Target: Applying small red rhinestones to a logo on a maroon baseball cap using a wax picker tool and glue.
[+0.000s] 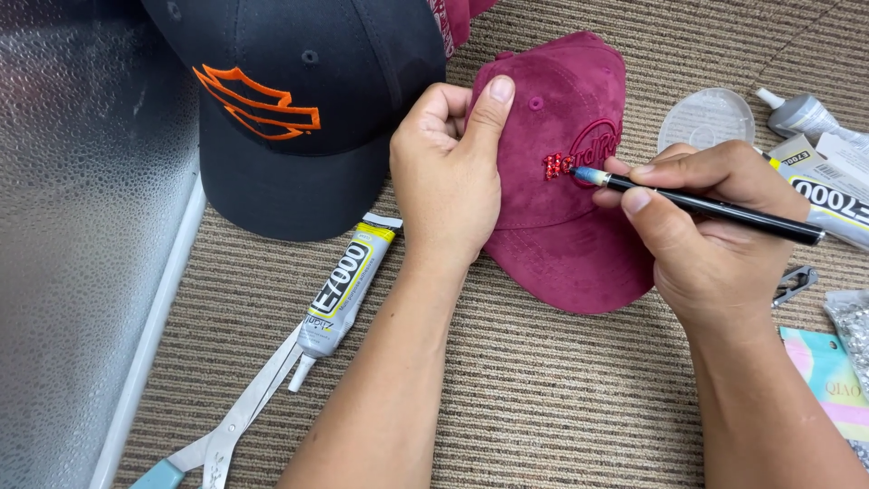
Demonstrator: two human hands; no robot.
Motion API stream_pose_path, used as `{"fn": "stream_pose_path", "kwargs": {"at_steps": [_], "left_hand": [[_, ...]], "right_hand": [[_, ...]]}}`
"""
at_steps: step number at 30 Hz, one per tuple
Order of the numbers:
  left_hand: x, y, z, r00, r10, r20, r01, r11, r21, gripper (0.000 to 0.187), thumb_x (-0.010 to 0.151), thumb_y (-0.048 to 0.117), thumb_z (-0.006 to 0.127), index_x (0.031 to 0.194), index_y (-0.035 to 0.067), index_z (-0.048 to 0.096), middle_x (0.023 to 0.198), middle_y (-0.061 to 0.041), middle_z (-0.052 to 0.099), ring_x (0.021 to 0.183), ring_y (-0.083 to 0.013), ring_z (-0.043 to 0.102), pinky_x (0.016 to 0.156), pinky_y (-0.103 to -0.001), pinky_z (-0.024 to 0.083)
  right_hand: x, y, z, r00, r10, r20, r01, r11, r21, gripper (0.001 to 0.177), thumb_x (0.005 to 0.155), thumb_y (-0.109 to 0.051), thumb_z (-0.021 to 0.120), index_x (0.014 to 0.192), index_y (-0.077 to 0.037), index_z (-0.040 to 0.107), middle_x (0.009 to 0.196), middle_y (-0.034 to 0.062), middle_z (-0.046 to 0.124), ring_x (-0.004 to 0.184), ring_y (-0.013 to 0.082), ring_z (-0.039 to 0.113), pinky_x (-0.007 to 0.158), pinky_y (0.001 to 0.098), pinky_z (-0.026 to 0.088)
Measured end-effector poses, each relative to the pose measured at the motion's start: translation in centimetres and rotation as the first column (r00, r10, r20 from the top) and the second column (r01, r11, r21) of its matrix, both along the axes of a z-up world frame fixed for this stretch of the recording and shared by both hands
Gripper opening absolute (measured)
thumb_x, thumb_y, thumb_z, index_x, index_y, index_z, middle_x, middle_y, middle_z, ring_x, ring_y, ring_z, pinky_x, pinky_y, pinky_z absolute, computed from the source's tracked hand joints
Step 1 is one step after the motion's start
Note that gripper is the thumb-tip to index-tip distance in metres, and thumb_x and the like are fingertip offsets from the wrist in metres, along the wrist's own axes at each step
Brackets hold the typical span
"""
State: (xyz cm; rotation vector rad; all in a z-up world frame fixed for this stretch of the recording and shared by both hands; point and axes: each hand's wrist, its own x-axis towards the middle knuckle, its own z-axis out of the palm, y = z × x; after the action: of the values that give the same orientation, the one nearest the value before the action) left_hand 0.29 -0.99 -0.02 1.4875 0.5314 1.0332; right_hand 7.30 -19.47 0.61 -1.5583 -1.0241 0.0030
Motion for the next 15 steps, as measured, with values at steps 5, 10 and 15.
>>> {"fn": "stream_pose_path", "kwargs": {"at_steps": [5, 10, 15], "left_hand": [[-0.01, -0.01, 0.03, 1.0, -0.002, 0.003, 0.002, 1.0, 0.002, 0.032, 0.093, 0.032, 0.064, 0.079, 0.004, 0.066, 0.06, 0.003, 0.056, 0.051, -0.003, 0.044, 0.043, -0.02, 0.037], [-0.01, 0.01, 0.05, 1.0, 0.003, -0.005, -0.003, 1.0, 0.011, 0.032, 0.093, 0.033, 0.064, 0.078, 0.004, 0.066, 0.06, 0.003, 0.055, 0.05, -0.0029, 0.044, 0.042, -0.02, 0.036], [-0.01, -0.01, 0.07, 1.0, 0.0, -0.005, 0.0, 1.0, -0.007, 0.032, 0.092, 0.033, 0.065, 0.078, 0.004, 0.067, 0.06, 0.003, 0.056, 0.05, -0.0029, 0.044, 0.042, -0.02, 0.037]], "right_hand": [[-0.05, 0.09, 0.06, 1.0, 0.006, 0.016, -0.006, 1.0, 0.003, 0.019, 0.098, 0.014, 0.062, 0.105, 0.004, 0.049, 0.112, 0.0261, 0.069, 0.09, 0.024, 0.072, 0.078, 0.0252, 0.059], [0.19, -0.21, -0.26, 1.0, -0.002, -0.022, 0.003, 1.0, 0.022, 0.02, 0.099, 0.013, 0.064, 0.108, 0.002, 0.05, 0.113, 0.0233, 0.068, 0.092, 0.024, 0.074, 0.083, 0.0261, 0.063], [-0.06, 0.0, 0.09, 1.0, 0.01, -0.007, -0.01, 1.0, -0.001, 0.019, 0.097, 0.015, 0.062, 0.105, 0.003, 0.05, 0.114, 0.0258, 0.069, 0.09, 0.0228, 0.072, 0.078, 0.0242, 0.059]]}}
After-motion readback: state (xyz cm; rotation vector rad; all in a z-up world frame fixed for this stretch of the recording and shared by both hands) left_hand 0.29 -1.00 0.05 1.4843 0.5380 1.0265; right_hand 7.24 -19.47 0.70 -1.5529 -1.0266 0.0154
